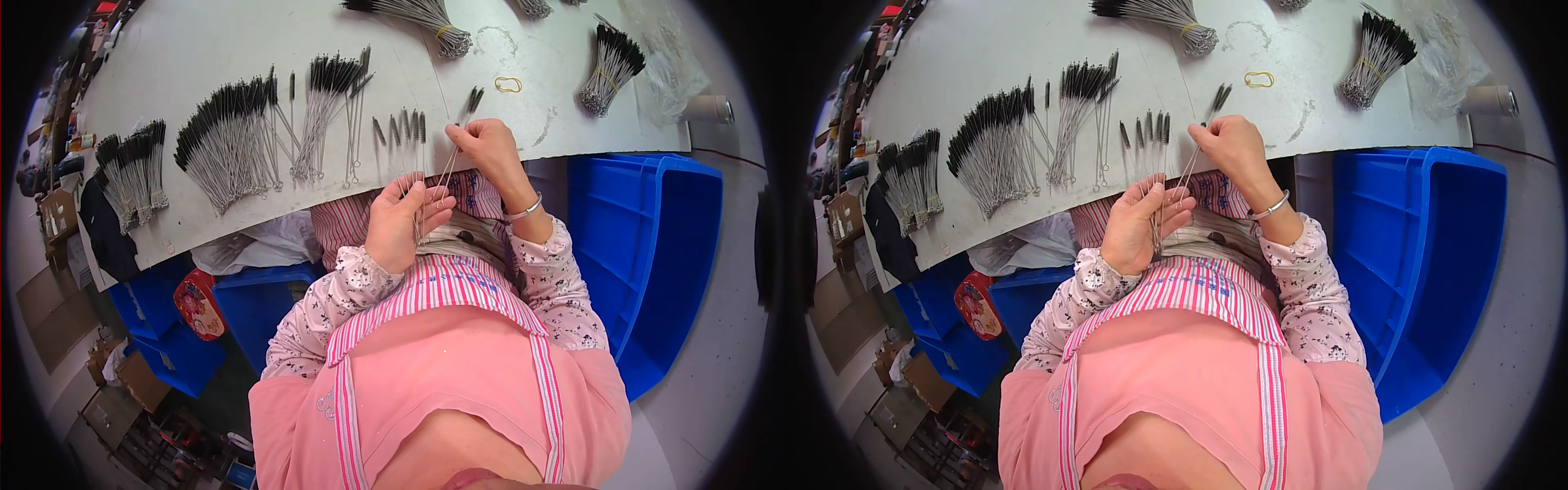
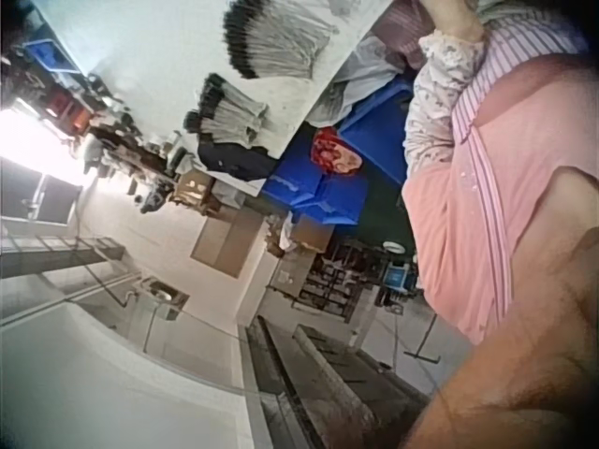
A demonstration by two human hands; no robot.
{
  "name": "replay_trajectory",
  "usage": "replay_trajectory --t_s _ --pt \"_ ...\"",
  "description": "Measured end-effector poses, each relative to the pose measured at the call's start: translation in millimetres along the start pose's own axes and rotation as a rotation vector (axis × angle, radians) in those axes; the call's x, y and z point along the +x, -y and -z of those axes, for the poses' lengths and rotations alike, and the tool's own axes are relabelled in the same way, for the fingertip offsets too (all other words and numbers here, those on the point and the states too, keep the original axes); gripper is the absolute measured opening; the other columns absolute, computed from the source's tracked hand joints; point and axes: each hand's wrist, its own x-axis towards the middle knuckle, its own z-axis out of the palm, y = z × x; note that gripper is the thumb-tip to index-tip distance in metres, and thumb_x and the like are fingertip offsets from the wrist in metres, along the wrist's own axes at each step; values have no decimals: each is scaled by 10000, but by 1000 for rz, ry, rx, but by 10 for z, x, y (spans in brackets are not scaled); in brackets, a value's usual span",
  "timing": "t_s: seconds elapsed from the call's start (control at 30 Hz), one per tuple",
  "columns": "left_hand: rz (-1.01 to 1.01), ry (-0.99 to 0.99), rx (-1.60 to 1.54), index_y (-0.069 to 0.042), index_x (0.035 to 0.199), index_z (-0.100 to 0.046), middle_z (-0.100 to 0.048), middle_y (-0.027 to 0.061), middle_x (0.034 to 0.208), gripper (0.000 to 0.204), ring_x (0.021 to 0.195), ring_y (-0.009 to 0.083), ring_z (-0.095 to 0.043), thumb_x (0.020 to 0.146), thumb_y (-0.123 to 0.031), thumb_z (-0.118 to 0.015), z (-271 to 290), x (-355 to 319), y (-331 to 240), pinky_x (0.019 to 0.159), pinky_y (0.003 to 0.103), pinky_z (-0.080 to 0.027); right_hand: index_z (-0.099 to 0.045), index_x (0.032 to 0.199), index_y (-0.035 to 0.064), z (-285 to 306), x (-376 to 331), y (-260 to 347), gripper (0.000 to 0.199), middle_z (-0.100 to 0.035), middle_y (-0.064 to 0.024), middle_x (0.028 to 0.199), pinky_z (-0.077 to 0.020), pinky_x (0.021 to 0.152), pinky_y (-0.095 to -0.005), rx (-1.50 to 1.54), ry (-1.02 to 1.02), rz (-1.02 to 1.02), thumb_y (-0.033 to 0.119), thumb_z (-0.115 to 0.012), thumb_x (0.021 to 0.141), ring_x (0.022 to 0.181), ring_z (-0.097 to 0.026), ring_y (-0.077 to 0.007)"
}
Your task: The person gathers bundles of thin metal brushes with black bristles, aligns them, and secures them with rubber bands. They repeatedly pick up bundles from a blue bin, arrange them on the table, and tie them together.
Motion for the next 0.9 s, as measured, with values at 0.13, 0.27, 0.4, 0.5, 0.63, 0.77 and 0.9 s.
replay_trajectory --t_s 0.13,0.27,0.4,0.5,0.63,0.77,0.9 --pt "7 -6 32 -52 1126 -441 -586 151 1057 203 923 255 -633 958 -163 -466 50 52 33 763 349 -563 -654 627 4 43 48 42 436 -579 -169 534 -471 532 -372 -190 -47 27 415 -586 756 516 -596 -307" --pt "13 -47 79 -58 1124 -446 -589 149 1063 200 914 258 -637 958 -168 -466 64 51 53 758 351 -565 -660 643 9 81 35 57 426 -585 -173 546 -477 537 -368 -292 -197 37 410 -600 773 543 -602 -333" --pt "23 -34 75 -68 1126 -458 -599 136 1065 200 896 242 -642 959 -178 -467 99 36 50 719 325 -563 -666 662 3 93 -144 138 403 -593 -171 559 -477 535 -354 -230 -229 83 378 -607 797 536 -606 -309" --pt "47 5 65 -74 1121 -477 -615 120 1039 196 875 219 -646 960 -185 -466 105 16 20 688 298 -557 -651 663 -10 -87 -368 138 365 -598 -141 559 -464 512 -346 117 4 122 326 -619 800 496 -587 -240" --pt "52 44 56 -77 1115 -497 -629 106 1002 195 849 195 -649 961 -193 -467 86 6 14 677 278 -549 -627 677 -23 -359 -454 94 274 -602 -72 578 -405 433 -294 470 103 67 227 -638 790 448 -513 -120" --pt "60 44 23 -74 1126 -497 -629 109 1004 208 846 194 -650 960 -197 -472 3 -97 -95 679 274 -550 -588 673 17 -258 -440 185 185 -531 1 552 -293 374 -226 913 270 -262 151 -622 797 411 -399 -57" --pt "39 91 -49 -74 1135 -490 -621 126 1013 215 863 199 -648 960 -197 -476 -50 -129 -184 685 276 -555 -525 639 77 -147 -420 231 197 -411 51 512 -207 354 -217 1062 316 -304 132 -598 814 391 -298 -33"
